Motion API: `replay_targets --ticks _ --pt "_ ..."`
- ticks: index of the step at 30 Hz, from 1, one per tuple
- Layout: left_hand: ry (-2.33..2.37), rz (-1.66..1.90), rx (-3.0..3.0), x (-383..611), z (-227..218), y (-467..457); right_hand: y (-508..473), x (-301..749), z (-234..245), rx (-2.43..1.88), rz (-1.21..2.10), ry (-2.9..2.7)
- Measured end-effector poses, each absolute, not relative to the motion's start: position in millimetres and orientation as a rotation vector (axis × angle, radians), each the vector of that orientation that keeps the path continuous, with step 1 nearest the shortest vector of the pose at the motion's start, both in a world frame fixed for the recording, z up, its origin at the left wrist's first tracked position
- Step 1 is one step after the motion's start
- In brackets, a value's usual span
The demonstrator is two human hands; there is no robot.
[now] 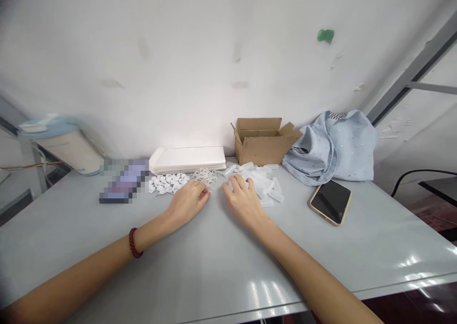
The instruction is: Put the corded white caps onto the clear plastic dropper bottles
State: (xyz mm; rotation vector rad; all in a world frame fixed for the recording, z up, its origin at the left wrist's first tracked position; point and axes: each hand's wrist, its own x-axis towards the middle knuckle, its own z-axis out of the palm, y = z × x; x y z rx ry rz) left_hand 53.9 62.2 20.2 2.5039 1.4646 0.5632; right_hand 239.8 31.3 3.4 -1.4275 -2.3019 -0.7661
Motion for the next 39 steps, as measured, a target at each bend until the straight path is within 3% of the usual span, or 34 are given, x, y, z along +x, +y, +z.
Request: replay_targets --ticks 15,25,34,39 --pt "1.283 1.107 1.801 38.2 42.5 85.6 31.4 239.4 -4.2 -1.633 -0.801 -2.352" --pt "1.09 1.071 1.297 31.5 59.3 90.1 30.2 237.0 -6.2 -1.666 -0.623 -2.432" --pt "0.985 1.076 1.32 38.0 63.6 92.4 27.9 234.6 -1.7 -1.384 -0.655 -2.201" --pt "0.955 0.969 1.289 33.0 58.8 94.1 24.1 232.8 4.7 -1.199 -0.498 -2.125"
